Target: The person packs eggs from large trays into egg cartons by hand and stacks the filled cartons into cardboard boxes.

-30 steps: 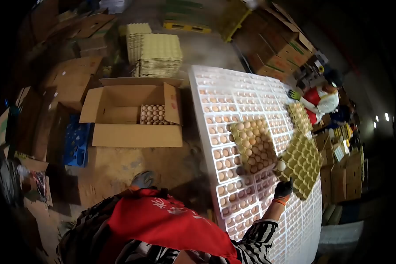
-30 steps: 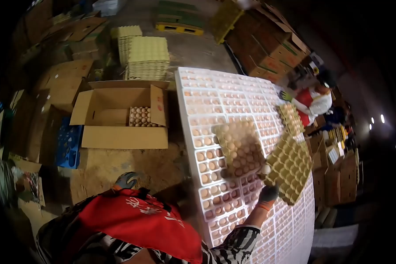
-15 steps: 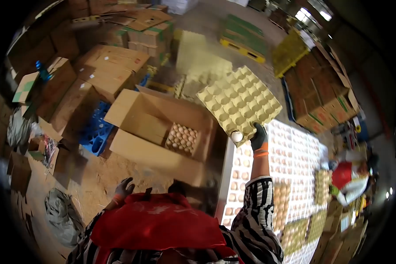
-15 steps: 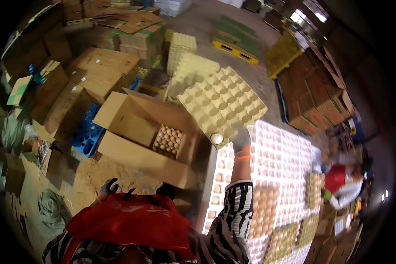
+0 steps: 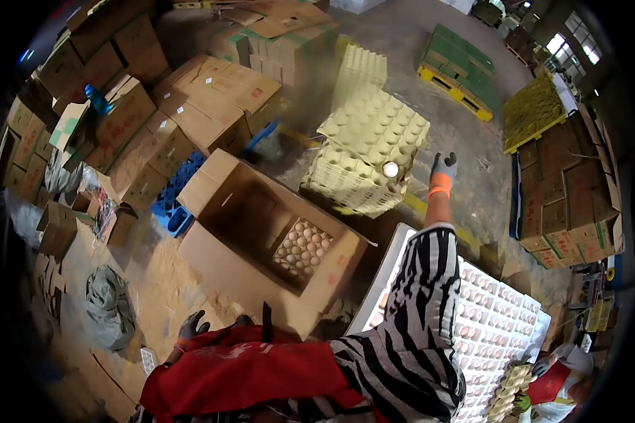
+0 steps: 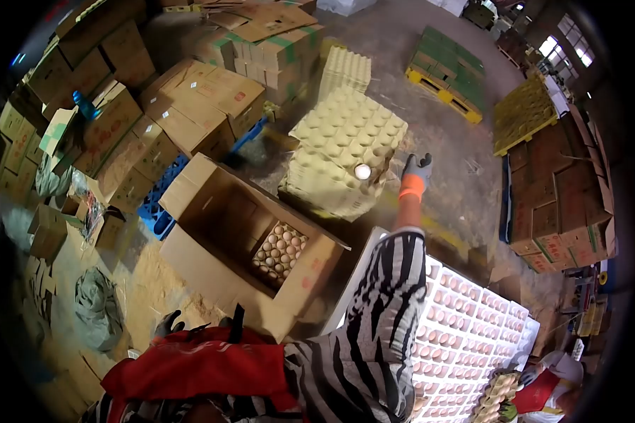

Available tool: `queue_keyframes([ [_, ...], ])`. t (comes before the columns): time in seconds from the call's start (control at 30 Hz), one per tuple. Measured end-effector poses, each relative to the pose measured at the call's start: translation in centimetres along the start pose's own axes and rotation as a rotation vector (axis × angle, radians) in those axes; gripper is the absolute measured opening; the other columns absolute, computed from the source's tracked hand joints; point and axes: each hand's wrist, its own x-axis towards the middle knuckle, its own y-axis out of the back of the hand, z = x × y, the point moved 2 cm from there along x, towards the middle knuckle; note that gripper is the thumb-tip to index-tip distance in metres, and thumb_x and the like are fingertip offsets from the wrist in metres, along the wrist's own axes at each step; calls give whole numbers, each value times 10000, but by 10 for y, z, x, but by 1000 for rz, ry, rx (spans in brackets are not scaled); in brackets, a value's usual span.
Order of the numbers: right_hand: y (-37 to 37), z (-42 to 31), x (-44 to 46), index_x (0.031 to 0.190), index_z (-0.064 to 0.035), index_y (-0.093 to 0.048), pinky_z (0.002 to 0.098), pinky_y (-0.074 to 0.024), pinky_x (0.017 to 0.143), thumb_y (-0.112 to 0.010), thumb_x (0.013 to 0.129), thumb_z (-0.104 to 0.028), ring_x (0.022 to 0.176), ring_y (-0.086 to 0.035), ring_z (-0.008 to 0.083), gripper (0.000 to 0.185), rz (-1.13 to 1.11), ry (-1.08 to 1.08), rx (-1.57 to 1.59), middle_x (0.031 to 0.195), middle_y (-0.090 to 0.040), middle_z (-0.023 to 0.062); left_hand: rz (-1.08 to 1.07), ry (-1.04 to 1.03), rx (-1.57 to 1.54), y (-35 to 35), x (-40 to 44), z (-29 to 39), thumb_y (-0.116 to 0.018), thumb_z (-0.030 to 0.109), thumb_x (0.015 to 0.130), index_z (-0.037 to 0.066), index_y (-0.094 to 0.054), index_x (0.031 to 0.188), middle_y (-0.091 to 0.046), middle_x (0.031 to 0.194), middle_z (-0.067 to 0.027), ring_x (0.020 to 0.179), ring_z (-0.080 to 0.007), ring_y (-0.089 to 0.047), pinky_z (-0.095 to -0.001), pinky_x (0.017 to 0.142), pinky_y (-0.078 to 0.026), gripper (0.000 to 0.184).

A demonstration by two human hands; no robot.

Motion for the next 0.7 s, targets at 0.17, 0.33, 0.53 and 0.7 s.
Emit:
queue_keyframes([
  [0.17, -11, -83, -95, 1167, -131, -609, 396, -420, 963, -723, 768, -252, 1101, -573, 290, 432, -55, 676, -264, 1186, -630, 86, -81, 41, 31, -6, 12, 17, -655, 341, 864, 61, -563, 1268, -574, 1256, -201, 1162, -372, -547, -425, 966, -450, 500],
  [0.33, -95, -136, -147, 1307, -161, -506, 414, -391, 954, -612, 836, -291, 1112, -515, 320, 499, -420, 843, -454, 1245, -570, 106, -115, -58, 66, -14, 47, 22, -663, 315, 858, 62, -565, 1262, -592, 1231, -203, 1133, -377, -566, -429, 937, -471, 487],
  [0.53, -153, -143, -138, 1104, -154, -572, 388, -434, 834, -511, 879, -203, 1015, -549, 255, 238, -484, 841, -866, 1078, -602, 73, -126, -30, 36, -17, 36, 11, -659, 312, 867, 59, -552, 1280, -596, 1218, -206, 1136, -374, -565, -427, 946, -468, 496],
  [0.7, -92, -137, -143, 1085, -186, -633, 397, -468, 807, -533, 864, -183, 988, -566, 283, 243, -384, 831, -674, 1054, -618, 80, -115, 133, -81, -36, 13, -38, -652, 350, 880, 31, -527, 1308, -589, 1248, -196, 1163, -352, -559, -406, 975, -455, 549],
])
